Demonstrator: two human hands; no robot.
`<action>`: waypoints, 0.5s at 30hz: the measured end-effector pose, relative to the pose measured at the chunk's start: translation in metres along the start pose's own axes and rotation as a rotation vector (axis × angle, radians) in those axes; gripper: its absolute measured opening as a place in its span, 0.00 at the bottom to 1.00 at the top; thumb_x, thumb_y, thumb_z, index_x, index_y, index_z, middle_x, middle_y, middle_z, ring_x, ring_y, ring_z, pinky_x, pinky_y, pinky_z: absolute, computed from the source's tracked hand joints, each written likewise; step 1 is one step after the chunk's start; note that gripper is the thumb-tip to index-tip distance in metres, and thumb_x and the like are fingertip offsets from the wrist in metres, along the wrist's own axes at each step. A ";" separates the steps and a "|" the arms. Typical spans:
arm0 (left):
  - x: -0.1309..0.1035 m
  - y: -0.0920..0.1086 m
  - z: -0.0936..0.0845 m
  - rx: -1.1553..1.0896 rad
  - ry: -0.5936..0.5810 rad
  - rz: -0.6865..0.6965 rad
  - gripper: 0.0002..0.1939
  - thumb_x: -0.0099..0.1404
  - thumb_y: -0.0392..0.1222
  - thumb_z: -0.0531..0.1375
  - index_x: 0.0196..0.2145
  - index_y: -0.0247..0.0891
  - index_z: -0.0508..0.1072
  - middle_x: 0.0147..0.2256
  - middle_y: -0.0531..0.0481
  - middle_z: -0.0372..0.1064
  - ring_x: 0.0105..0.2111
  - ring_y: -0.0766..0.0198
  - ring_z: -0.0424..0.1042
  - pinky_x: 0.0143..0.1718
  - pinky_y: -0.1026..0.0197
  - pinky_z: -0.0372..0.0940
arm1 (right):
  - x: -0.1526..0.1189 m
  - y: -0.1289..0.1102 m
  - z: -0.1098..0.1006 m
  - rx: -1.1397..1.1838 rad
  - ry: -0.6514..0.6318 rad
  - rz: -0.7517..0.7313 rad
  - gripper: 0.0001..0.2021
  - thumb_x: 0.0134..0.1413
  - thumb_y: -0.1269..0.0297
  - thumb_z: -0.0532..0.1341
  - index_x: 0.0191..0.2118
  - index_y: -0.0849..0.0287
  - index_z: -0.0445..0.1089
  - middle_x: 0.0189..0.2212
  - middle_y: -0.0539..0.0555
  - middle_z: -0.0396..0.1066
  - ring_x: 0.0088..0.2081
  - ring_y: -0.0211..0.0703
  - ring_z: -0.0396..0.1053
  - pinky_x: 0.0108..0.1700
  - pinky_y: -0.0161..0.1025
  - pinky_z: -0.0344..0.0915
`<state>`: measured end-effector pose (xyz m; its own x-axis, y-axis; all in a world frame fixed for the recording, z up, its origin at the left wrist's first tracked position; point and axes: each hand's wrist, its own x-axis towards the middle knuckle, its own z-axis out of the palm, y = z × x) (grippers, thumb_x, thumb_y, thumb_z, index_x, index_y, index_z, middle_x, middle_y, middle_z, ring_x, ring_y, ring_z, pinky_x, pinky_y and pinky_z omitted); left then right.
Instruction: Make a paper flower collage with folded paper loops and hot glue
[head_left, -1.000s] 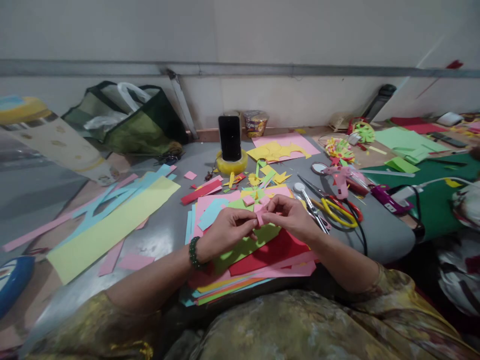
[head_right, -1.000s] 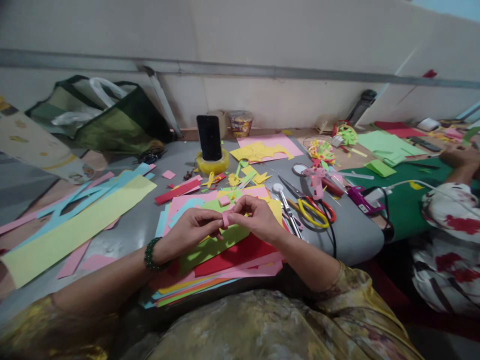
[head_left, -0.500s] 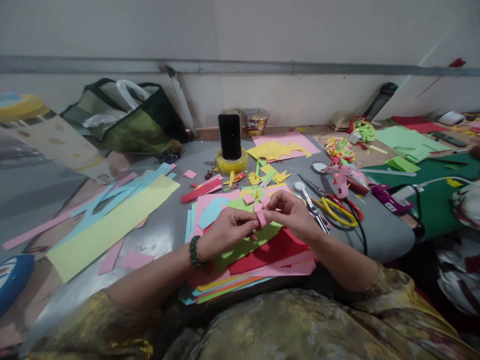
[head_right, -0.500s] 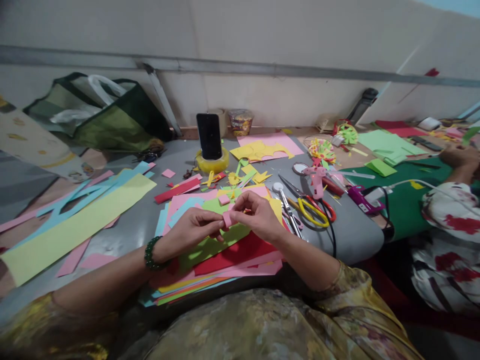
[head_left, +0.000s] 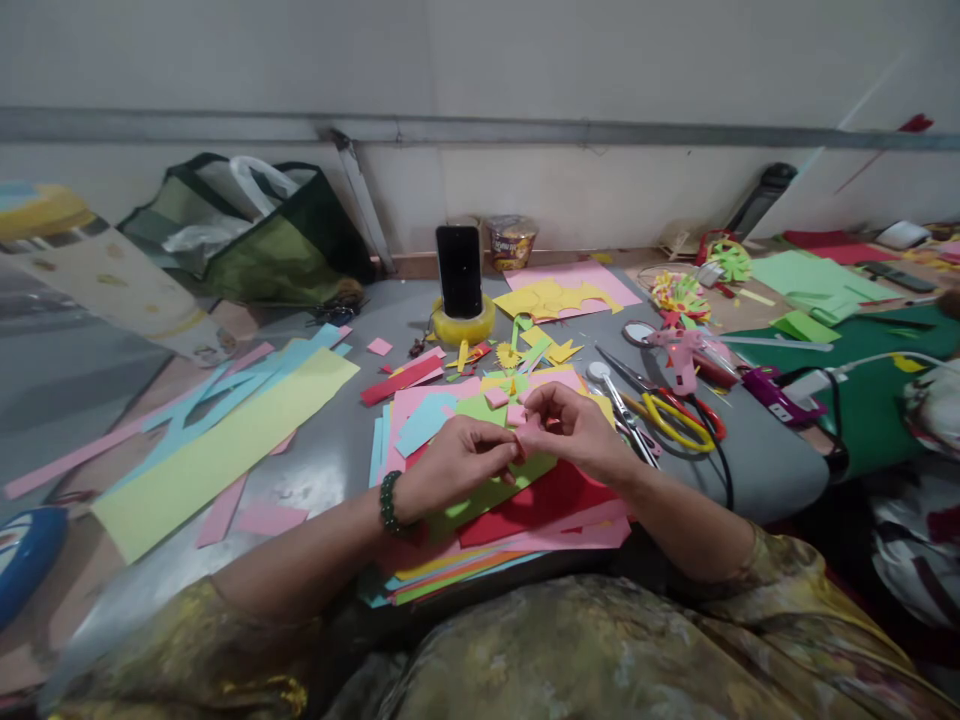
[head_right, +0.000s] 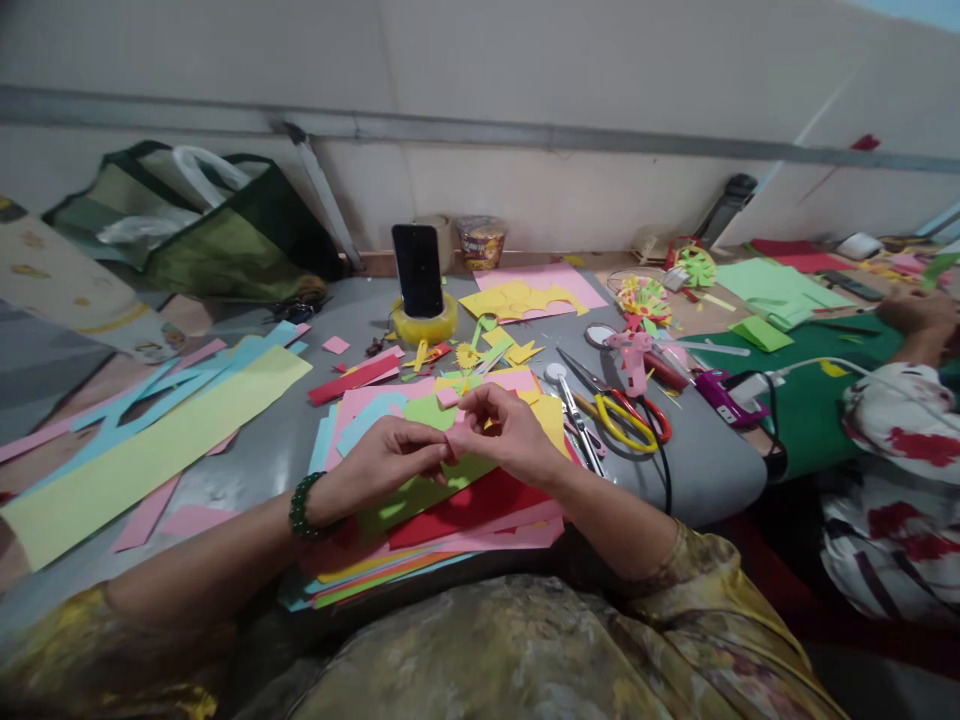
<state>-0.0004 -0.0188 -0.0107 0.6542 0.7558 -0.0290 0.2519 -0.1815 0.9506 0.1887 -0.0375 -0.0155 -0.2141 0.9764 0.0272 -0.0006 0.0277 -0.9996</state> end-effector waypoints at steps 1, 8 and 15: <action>0.000 -0.001 0.000 -0.005 -0.003 -0.004 0.15 0.61 0.45 0.56 0.24 0.34 0.75 0.21 0.49 0.74 0.23 0.66 0.72 0.25 0.68 0.62 | 0.000 0.000 0.000 0.003 -0.006 -0.001 0.16 0.41 0.60 0.73 0.34 0.56 0.67 0.27 0.45 0.65 0.28 0.34 0.63 0.33 0.35 0.63; 0.000 -0.002 0.002 -0.005 -0.017 -0.036 0.14 0.60 0.45 0.56 0.25 0.34 0.76 0.21 0.48 0.75 0.23 0.64 0.73 0.25 0.68 0.64 | 0.001 0.003 -0.001 0.036 -0.032 -0.003 0.20 0.39 0.57 0.75 0.35 0.55 0.67 0.28 0.46 0.67 0.29 0.35 0.67 0.35 0.36 0.67; 0.000 -0.001 0.002 -0.046 -0.039 -0.036 0.13 0.60 0.45 0.57 0.25 0.35 0.77 0.22 0.48 0.76 0.22 0.64 0.73 0.24 0.67 0.63 | -0.001 0.004 -0.001 0.046 -0.022 -0.021 0.19 0.42 0.53 0.74 0.33 0.56 0.67 0.25 0.46 0.68 0.28 0.34 0.67 0.32 0.35 0.66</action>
<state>0.0008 -0.0197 -0.0125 0.6728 0.7360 -0.0747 0.2437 -0.1251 0.9618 0.1903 -0.0380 -0.0191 -0.2354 0.9707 0.0490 -0.0499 0.0383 -0.9980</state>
